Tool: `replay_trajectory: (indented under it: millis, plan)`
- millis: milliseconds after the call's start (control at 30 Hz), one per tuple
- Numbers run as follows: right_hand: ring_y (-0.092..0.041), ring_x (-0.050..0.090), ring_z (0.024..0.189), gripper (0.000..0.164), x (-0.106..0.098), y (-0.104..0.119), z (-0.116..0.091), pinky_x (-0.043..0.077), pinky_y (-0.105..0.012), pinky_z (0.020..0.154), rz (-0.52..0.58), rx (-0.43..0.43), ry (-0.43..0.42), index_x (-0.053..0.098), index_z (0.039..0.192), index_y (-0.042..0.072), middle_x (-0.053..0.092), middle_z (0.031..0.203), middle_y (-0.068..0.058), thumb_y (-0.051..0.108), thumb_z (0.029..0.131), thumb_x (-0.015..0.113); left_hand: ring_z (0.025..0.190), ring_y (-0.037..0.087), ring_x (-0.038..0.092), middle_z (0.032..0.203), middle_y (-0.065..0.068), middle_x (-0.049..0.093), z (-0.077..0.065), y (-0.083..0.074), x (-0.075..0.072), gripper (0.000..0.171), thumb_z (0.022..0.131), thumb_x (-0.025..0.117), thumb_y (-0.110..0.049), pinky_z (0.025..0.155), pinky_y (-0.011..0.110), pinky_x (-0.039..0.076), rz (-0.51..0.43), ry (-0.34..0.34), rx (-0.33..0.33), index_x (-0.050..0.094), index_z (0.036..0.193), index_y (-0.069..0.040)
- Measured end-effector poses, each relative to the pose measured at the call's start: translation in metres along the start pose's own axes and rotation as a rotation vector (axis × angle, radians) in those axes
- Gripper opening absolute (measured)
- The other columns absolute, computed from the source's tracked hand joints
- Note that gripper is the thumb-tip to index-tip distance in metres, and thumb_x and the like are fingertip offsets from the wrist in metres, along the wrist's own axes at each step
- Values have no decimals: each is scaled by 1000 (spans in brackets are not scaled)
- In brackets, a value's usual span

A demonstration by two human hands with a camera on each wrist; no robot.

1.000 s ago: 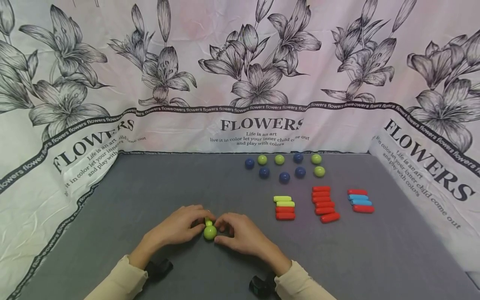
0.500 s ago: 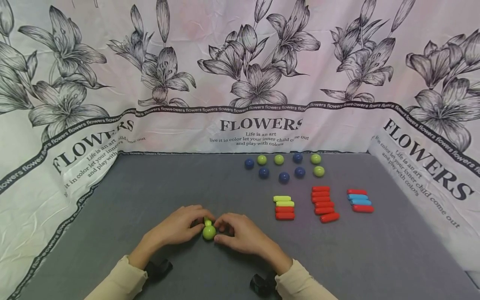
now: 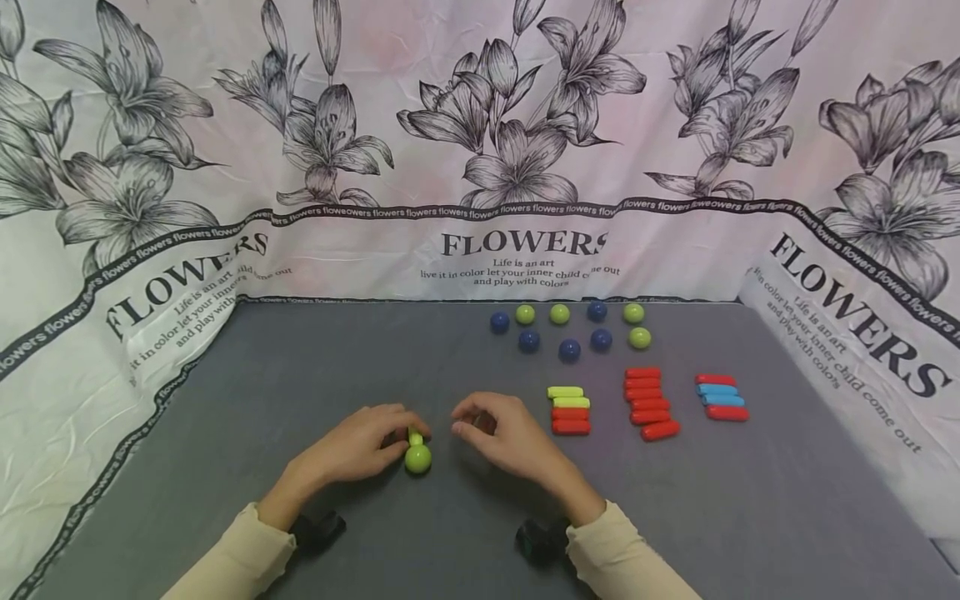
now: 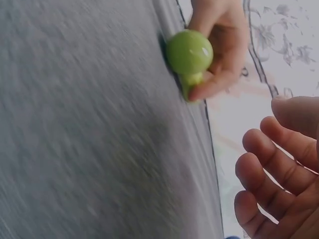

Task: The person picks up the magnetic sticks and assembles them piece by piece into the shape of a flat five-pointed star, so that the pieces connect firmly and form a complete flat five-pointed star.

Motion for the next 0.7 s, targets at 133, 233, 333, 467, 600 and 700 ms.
replay_trajectory:
  millis: [133, 233, 333, 467, 600, 700]
  plan:
    - [-12, 60, 71, 15, -12, -3, 2, 52, -27, 66, -23, -13, -56, 73, 108, 9, 70, 90, 4, 19, 97, 71, 79, 4, 56, 100, -8, 67, 1, 3, -1, 26, 97, 66, -11, 73, 27, 46, 30, -35, 1, 72, 118, -24]
    - [-11, 59, 70, 15, -17, -6, 3, 51, -27, 65, -27, -16, -75, 73, 108, 8, 70, 90, 3, 18, 97, 71, 80, 5, 57, 99, -7, 68, 2, 5, -3, 25, 96, 66, -11, 73, 27, 47, 51, -58, -5, 73, 117, -24]
    - [-11, 59, 71, 15, -19, -9, 3, 50, -26, 66, -26, 8, -72, 73, 108, 9, 70, 90, 3, 19, 97, 71, 80, 6, 58, 99, -6, 68, 2, 5, -4, 25, 96, 66, -10, 73, 28, 47, 57, -62, -8, 73, 117, -23]
    - [-12, 60, 72, 16, -18, -13, 2, 51, -25, 67, -26, 29, -63, 74, 108, 9, 70, 91, 3, 19, 97, 71, 82, 6, 59, 101, -7, 69, 1, 3, -4, 26, 96, 66, -11, 76, 31, 47, 58, -56, -22, 73, 118, -24]
    - [-15, 61, 73, 15, -18, -16, 2, 52, -27, 67, -26, 35, -57, 74, 108, 8, 70, 91, 4, 19, 97, 71, 84, 7, 60, 102, -7, 69, 0, 4, -3, 27, 96, 66, -11, 76, 31, 47, 58, -57, -33, 72, 119, -24]
    - [-17, 60, 74, 15, -19, -17, 0, 51, -27, 67, -29, 45, -53, 74, 108, 8, 69, 91, 5, 19, 97, 70, 84, 7, 61, 102, -6, 69, -1, 5, -2, 27, 96, 66, -11, 75, 30, 48, 61, -57, -38, 72, 119, -24]
Point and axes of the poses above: each hand's wrist, its own z-axis towards the middle knuckle, its own x-axis out of the palm, y = z × x, the point moved 3 cm from there along z, towards the middle knuckle
